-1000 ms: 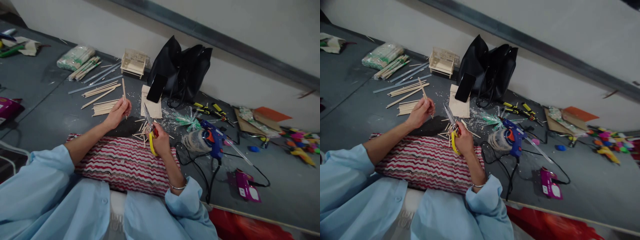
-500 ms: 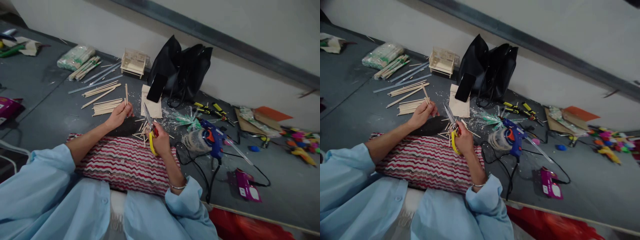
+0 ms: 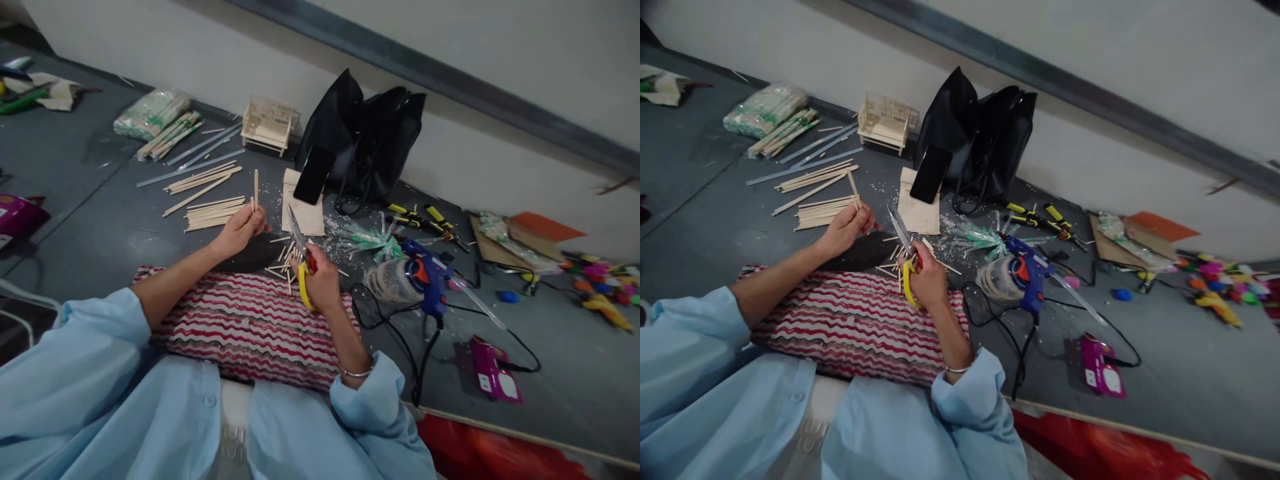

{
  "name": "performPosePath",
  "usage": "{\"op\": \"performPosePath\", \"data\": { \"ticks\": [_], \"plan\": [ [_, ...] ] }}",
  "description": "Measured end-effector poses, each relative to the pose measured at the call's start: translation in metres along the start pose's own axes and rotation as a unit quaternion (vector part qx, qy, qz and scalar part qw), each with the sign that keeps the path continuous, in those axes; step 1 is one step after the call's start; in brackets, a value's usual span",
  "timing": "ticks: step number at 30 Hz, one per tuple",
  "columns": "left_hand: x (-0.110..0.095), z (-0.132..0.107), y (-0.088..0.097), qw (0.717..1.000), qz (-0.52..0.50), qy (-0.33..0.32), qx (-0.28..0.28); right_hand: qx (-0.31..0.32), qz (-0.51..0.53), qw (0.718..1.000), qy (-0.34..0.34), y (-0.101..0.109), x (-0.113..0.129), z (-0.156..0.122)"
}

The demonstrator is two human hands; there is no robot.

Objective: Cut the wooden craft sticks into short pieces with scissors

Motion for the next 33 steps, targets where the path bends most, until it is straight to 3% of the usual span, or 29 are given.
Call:
{"op": "performPosePath", "data": {
  "ticks": [16, 25, 29, 33],
  "plan": [
    [0.008, 0.004, 0.003, 1.000, 0.004, 0.006, -0.010, 0.008, 0.002, 1.000, -0.003, 0.000, 0.004, 0.002],
    [0.002, 0.009, -0.001, 0.999, 0.027, 0.006, -0.020, -0.008, 0.016, 1.000, -0.006, -0.001, 0.001, 0.001],
    [-0.009, 0.008, -0.002, 0.995, 0.102, -0.014, -0.006, -0.029, 0.048, 0.998, -0.007, 0.006, 0.007, 0.000],
    [-0.022, 0.005, 0.001, 0.971, 0.239, -0.027, 0.008, -0.013, 0.059, 0.998, -0.005, 0.010, 0.014, -0.001]
  ]
}}
Point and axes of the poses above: each hand's wrist, its own z-axis towards the middle knuckle, its own y-axis out of the back of the hand, x = y × z, the point moved 5 cm from there along z, towards the middle knuckle, and after that the axes turned 5 degrees about -x, right-handed, at the moved point
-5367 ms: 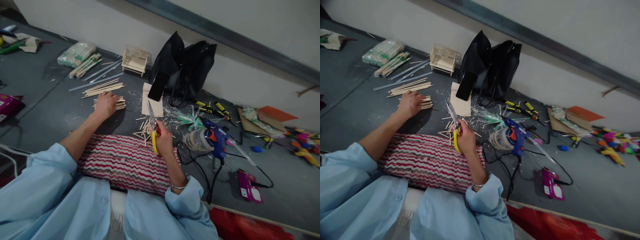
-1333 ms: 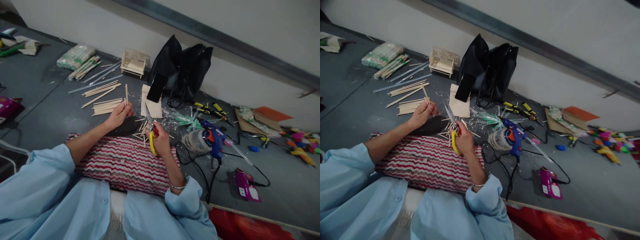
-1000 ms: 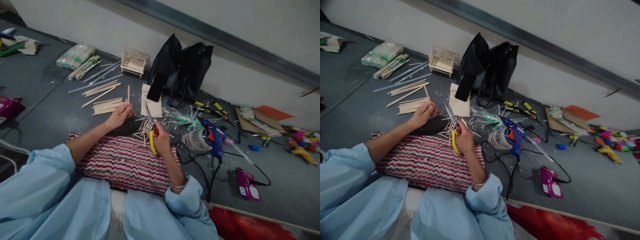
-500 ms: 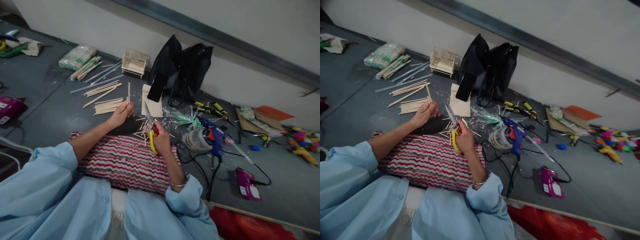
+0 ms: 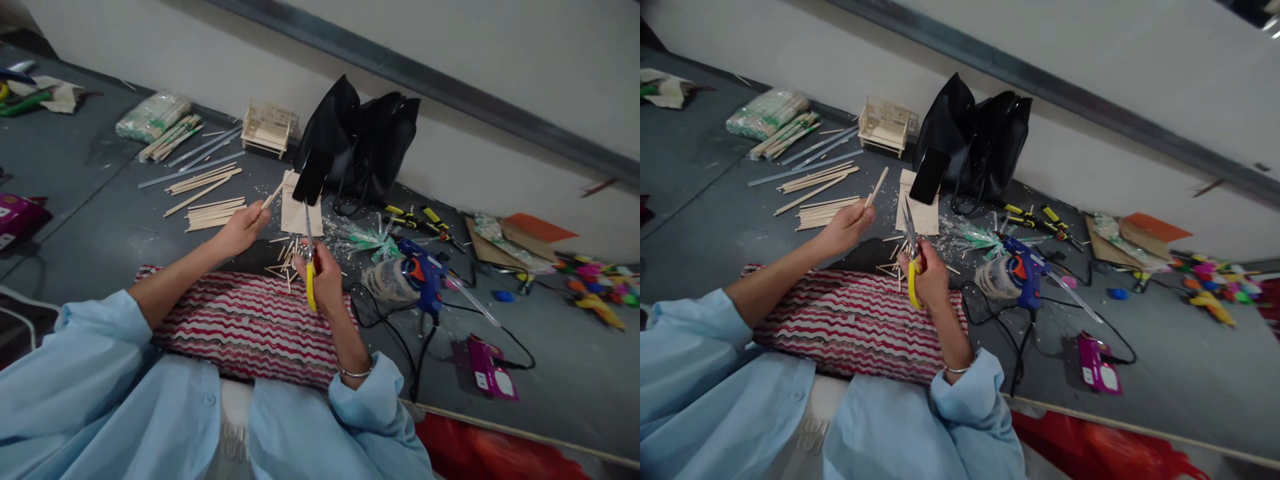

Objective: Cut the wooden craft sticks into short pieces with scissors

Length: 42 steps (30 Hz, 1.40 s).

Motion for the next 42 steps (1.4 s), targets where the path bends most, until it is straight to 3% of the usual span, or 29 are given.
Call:
{"op": "performPosePath", "data": {
  "ticks": [8, 16, 24, 42],
  "plan": [
    [-0.019, -0.012, 0.000, 0.988, 0.123, 0.002, 0.090, 0.026, -0.021, 0.999, 0.002, -0.003, 0.000, -0.003],
    [-0.026, -0.022, -0.013, 0.961, 0.222, -0.024, 0.164, 0.053, -0.020, 0.998, 0.017, -0.004, 0.004, -0.004],
    [-0.024, -0.028, -0.020, 0.930, 0.319, -0.052, 0.176, 0.077, -0.012, 0.997, 0.008, -0.008, 0.001, -0.006],
    [-0.023, -0.030, -0.018, 0.917, 0.349, -0.047, 0.185, 0.109, -0.027, 0.994, 0.008, -0.010, -0.009, -0.008]
  ]
}}
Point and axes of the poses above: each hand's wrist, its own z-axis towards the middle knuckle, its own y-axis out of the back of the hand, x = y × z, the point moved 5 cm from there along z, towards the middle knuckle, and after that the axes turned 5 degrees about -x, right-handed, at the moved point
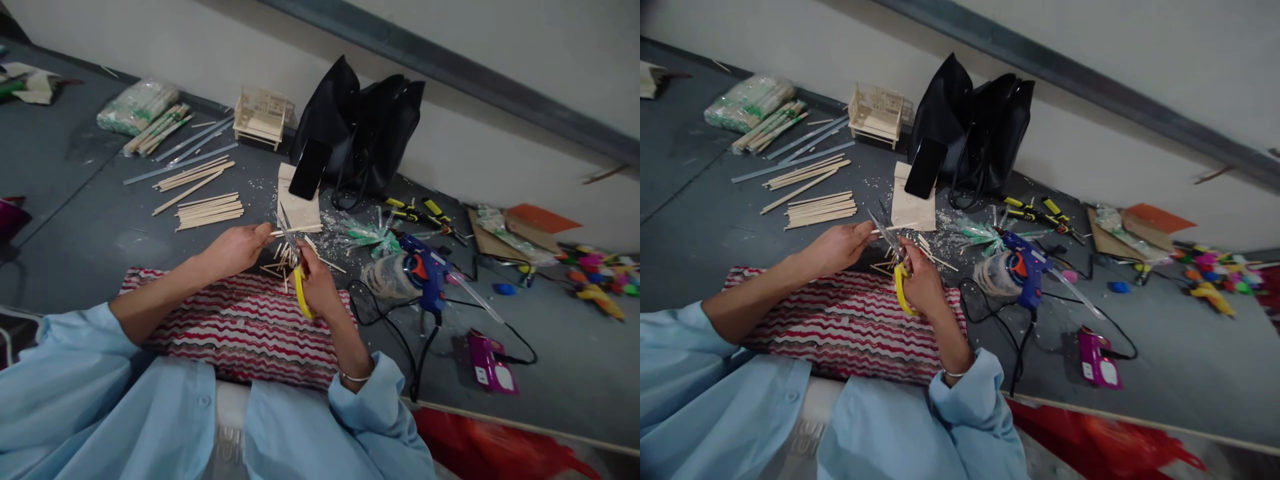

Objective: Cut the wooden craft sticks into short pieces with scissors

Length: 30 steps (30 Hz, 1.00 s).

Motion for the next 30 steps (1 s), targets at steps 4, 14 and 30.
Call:
{"op": "performPosePath", "data": {
  "ticks": [4, 14, 30],
  "plan": [
    [-0.003, 0.000, 0.002, 1.000, -0.005, -0.009, -0.011, 0.010, 0.021, 1.000, 0.005, 0.000, 0.003, 0.000],
    [-0.001, 0.001, 0.003, 1.000, -0.020, 0.006, -0.008, -0.015, 0.029, 0.999, 0.003, -0.003, 0.000, 0.003],
    [-0.002, 0.000, 0.018, 0.965, -0.193, -0.037, -0.174, 0.014, 0.027, 0.999, -0.037, 0.004, 0.005, 0.000]
  ]
}}
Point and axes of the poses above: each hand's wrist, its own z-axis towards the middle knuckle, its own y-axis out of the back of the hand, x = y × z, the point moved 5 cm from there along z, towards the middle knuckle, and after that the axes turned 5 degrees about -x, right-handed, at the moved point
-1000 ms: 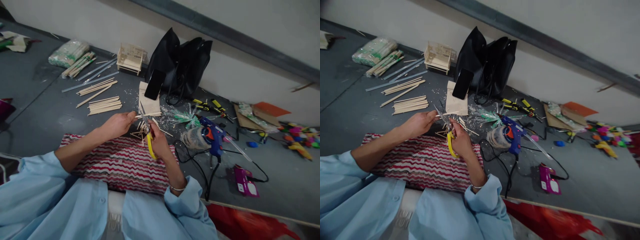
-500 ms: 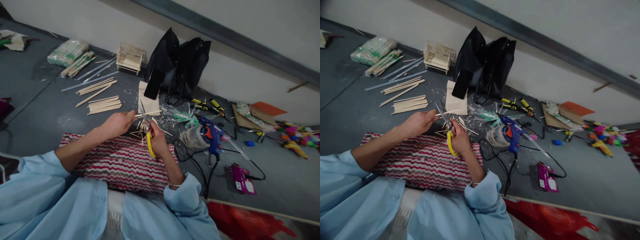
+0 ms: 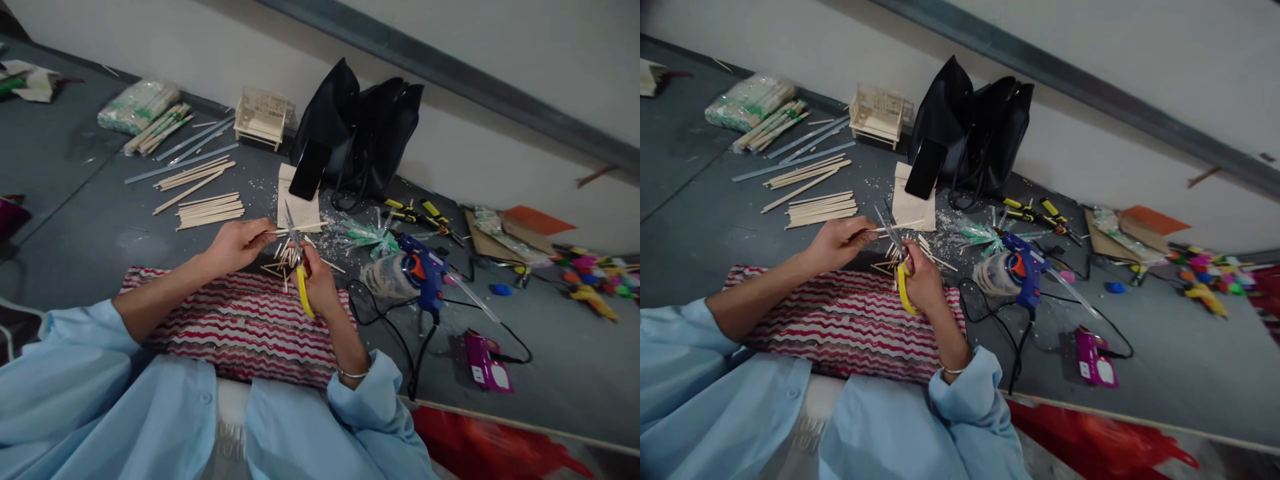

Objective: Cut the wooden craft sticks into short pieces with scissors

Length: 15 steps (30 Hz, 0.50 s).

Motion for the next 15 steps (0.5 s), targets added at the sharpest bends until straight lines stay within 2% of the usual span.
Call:
{"op": "performPosePath", "data": {
  "ticks": [6, 10, 15],
  "plan": [
    [0.0020, -0.0001, 0.0000, 0.999, -0.039, 0.016, 0.019, 0.013, 0.028, 0.999, 0.011, -0.0021, 0.0015, -0.0008],
    [0.0028, 0.0003, -0.0003, 0.999, -0.035, 0.027, 0.032, -0.007, 0.037, 0.999, 0.025, -0.0063, -0.0021, 0.0010],
    [-0.0027, 0.0007, 0.0029, 1.000, 0.015, 0.019, -0.019, -0.021, 0.034, 0.999, 0.027, -0.0057, -0.0007, 0.0027]
  ]
}}
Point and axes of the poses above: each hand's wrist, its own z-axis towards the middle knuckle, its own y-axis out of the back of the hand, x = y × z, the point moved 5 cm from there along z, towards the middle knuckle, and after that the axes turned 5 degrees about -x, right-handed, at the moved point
